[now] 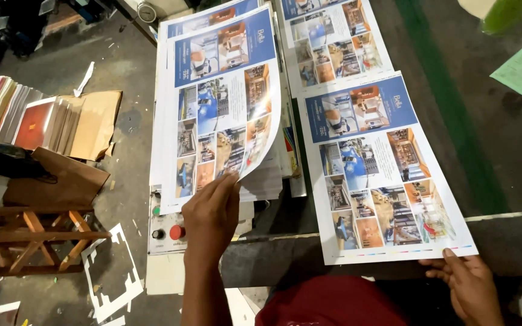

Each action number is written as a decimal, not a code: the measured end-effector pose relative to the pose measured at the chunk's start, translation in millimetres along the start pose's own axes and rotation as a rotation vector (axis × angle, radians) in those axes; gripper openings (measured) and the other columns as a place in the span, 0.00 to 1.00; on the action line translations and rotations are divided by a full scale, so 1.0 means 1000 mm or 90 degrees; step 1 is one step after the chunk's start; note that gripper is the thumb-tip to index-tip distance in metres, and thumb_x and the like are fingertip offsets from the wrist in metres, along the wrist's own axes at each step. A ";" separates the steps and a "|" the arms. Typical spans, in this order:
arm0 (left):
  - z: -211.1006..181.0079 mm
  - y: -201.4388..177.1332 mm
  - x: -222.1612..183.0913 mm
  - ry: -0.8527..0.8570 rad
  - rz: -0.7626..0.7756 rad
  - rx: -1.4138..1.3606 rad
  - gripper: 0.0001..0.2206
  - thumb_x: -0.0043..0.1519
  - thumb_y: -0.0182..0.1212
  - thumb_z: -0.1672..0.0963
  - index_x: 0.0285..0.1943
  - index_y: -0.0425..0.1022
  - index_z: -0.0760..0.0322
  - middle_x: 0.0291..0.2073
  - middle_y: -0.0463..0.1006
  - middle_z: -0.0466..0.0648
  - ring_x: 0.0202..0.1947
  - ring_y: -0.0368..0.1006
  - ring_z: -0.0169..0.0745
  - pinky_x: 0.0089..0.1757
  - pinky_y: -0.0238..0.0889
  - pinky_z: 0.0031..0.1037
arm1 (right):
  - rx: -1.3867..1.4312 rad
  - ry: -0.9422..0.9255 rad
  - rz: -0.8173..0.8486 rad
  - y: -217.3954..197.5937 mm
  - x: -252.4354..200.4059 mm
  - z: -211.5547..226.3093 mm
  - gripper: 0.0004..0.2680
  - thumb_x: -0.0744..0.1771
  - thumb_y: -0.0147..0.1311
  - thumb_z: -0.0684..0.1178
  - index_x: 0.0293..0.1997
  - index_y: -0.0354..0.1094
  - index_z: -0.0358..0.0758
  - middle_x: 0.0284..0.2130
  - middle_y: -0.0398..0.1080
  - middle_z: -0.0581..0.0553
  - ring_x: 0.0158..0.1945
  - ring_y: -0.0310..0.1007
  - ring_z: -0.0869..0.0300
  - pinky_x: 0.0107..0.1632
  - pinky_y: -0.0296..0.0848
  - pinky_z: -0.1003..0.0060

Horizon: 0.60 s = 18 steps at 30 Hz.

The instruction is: Inspecting and flipping through a stack of printed brochures on a production table.

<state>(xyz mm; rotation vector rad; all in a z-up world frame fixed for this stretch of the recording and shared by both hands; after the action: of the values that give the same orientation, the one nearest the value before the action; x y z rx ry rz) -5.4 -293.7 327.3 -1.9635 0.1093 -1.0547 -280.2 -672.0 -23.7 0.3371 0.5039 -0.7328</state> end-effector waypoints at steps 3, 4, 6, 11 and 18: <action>0.005 0.004 -0.005 -0.049 -0.008 -0.018 0.06 0.62 0.67 0.62 0.47 0.80 0.67 0.41 0.84 0.54 0.38 0.82 0.49 0.38 0.74 0.32 | -0.015 0.008 0.004 0.013 -0.004 0.003 0.13 0.73 0.42 0.45 0.64 0.63 0.33 0.46 0.75 0.34 0.44 0.78 0.49 0.40 0.74 0.54; 0.004 0.003 -0.005 -0.052 -0.009 -0.016 0.06 0.62 0.67 0.62 0.47 0.80 0.67 0.41 0.84 0.54 0.38 0.82 0.49 0.38 0.74 0.32 | -0.018 0.008 0.007 0.013 -0.001 0.000 0.13 0.73 0.42 0.45 0.64 0.63 0.33 0.46 0.75 0.34 0.44 0.78 0.49 0.40 0.74 0.54; 0.002 0.003 -0.005 -0.056 -0.001 -0.030 0.06 0.62 0.66 0.62 0.46 0.80 0.67 0.41 0.84 0.53 0.38 0.82 0.50 0.38 0.74 0.33 | -0.011 -0.026 0.030 0.015 0.005 -0.004 0.12 0.73 0.42 0.44 0.63 0.63 0.32 0.45 0.75 0.34 0.43 0.78 0.49 0.39 0.74 0.55; 0.004 -0.001 -0.005 -0.041 -0.014 -0.024 0.06 0.62 0.66 0.62 0.46 0.80 0.67 0.42 0.84 0.54 0.39 0.82 0.51 0.39 0.74 0.33 | -0.010 -0.058 0.045 0.031 0.044 0.008 0.11 0.73 0.44 0.44 0.61 0.64 0.30 0.43 0.75 0.35 0.41 0.79 0.49 0.38 0.75 0.56; 0.007 -0.001 -0.001 -0.053 -0.045 -0.003 0.06 0.61 0.67 0.62 0.46 0.80 0.67 0.42 0.84 0.54 0.38 0.82 0.52 0.38 0.74 0.34 | 0.024 -0.073 0.090 0.069 0.072 0.051 0.13 0.72 0.46 0.46 0.63 0.63 0.31 0.45 0.75 0.35 0.43 0.78 0.51 0.39 0.74 0.59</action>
<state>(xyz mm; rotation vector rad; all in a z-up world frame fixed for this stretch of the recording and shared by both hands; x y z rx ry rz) -1.0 -288.3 325.6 -2.0260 -0.0028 -1.0164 -169.6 -686.4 -13.0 0.3597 0.3541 -0.6215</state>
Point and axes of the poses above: each hand's wrist, its own x-axis towards the middle knuckle, its own y-axis out of the palm, z = x × y, the point moved 6 cm from there along x, towards the middle knuckle
